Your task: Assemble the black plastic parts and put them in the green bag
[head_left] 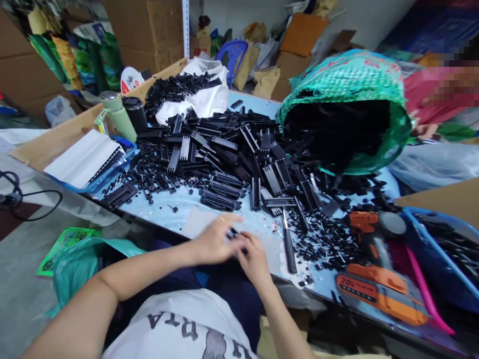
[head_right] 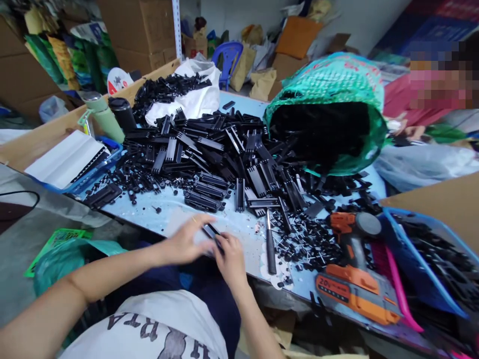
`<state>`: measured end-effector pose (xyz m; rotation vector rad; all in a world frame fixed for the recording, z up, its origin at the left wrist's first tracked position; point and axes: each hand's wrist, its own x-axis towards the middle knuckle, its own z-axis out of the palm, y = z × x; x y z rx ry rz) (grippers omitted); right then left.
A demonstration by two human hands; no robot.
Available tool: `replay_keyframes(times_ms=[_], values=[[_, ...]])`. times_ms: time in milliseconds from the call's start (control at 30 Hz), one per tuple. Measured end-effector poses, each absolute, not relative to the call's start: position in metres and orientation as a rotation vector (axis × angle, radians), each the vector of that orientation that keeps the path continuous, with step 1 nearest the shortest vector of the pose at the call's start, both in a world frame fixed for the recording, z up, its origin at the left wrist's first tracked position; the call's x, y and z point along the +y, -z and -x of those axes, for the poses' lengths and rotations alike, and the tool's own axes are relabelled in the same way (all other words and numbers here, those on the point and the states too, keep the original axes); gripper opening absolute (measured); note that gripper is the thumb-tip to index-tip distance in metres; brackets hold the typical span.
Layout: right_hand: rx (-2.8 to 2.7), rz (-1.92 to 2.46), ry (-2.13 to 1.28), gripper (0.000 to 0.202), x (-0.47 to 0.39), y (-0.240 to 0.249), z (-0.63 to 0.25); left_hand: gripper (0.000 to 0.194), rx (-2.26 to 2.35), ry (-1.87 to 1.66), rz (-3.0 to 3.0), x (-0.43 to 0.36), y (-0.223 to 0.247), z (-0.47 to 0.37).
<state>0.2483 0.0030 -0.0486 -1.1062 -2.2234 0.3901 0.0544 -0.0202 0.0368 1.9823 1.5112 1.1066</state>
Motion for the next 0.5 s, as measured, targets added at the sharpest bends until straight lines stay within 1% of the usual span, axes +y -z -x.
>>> replay_keyframes(times_ms=[33, 100, 133, 200, 267, 300, 400, 433, 500], values=[[-2.182, 1.168, -0.383, 0.028, 0.004, 0.052, -0.249, 0.032, 1.847, -1.041, -1.864, -0.010, -0.029, -0.034], [-2.090, 1.277, -0.363, 0.031, 0.003, 0.059, -0.247, 0.028, 2.143, -0.985, -1.700, 0.009, -0.013, 0.007], [-2.061, 1.314, -0.361, 0.034, 0.003, 0.062, -0.243, 0.030, 2.271, -0.934, -1.628, 0.017, -0.006, 0.026], [-2.054, 1.358, -0.377, 0.038, 0.005, 0.067, -0.233, 0.037, 2.597, -0.592, -1.453, 0.031, 0.007, 0.055], [-2.083, 1.418, -0.397, 0.040, 0.009, 0.067, -0.223, 0.043, 2.758, -0.323, -1.310, 0.042, 0.017, 0.070], [-2.101, 1.457, -0.406, 0.041, 0.012, 0.065, -0.219, 0.042, 2.785, -0.260, -1.270, 0.046, 0.020, 0.073], [-2.097, 1.562, -0.484, 0.044, 0.022, 0.059, -0.217, 0.034, 2.840, -0.282, -1.210, 0.050, 0.024, 0.075], [-2.055, 1.583, -0.558, 0.045, 0.025, 0.057, -0.218, 0.033, 2.871, -0.353, -1.219, 0.048, 0.023, 0.075], [-1.912, 1.592, -0.779, 0.047, 0.028, 0.053, -0.224, 0.032, 2.924, -0.612, -1.309, 0.039, 0.018, 0.074]])
